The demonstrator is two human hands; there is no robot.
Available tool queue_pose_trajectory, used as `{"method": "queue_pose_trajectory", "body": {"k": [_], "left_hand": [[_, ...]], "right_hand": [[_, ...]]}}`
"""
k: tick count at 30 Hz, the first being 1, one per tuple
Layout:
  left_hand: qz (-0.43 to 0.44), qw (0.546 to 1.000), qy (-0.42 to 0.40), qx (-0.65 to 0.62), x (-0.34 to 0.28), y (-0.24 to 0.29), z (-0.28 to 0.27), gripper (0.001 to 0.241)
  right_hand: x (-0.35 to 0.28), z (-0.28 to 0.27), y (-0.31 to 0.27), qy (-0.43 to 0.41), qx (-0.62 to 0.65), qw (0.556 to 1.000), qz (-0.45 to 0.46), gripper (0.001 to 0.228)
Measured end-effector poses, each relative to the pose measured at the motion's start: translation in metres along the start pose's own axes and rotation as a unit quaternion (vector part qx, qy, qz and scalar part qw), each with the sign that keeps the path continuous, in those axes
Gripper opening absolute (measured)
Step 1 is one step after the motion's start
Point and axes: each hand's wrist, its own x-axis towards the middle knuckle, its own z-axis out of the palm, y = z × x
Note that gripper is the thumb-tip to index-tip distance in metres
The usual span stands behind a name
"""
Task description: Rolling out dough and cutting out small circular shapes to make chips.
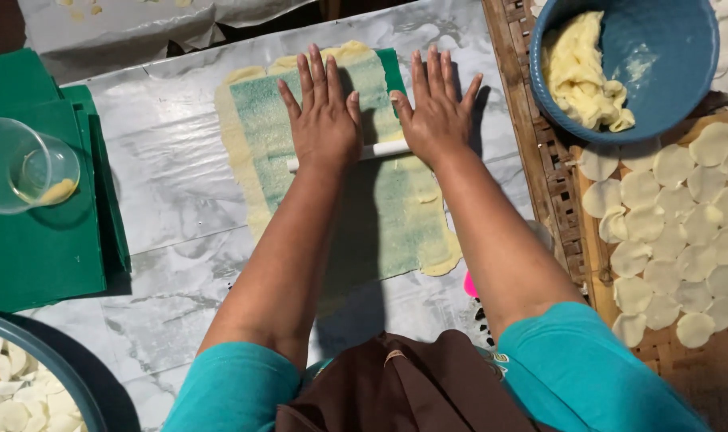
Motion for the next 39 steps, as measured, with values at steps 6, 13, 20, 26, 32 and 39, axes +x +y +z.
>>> {"method": "queue_pose_trajectory", "body": {"k": [6, 13, 20, 26, 32, 39], "left_hand": [[0.063, 0.995, 0.081, 0.007, -0.045, 0.002, -0.010, 0.059], [0.067, 0.995, 0.063, 0.029, -0.067, -0.002, 0.024, 0.063], [0.019, 0.998, 0.057, 0.007, 0.007, -0.010, 0.031, 0.064], [0.159, 0.973, 0.158, -0.061, -0.001, -0.022, 0.008, 0.042], [0.290, 0.946, 0.144, -0.021, -0.007, -0.041, 0.013, 0.025], [0.305, 0.929, 0.205, 0.044, -0.050, -0.017, -0.019, 0.010]], "right_hand": [[-0.049, -0.006, 0.004, 0.069, 0.069, 0.995, 0.021, 0.077], [-0.057, 0.014, 0.002, 0.090, 0.044, 0.995, -0.009, 0.072], [0.017, 0.003, 0.000, 0.003, -0.009, 1.000, 0.017, 0.072], [0.032, 0.019, 0.034, 0.184, 0.193, 0.963, -0.019, 0.058], [-0.077, -0.038, 0.013, 0.312, 0.346, 0.881, -0.084, 0.030], [-0.135, -0.055, 0.029, 0.444, 0.323, 0.834, -0.053, 0.023]]}}
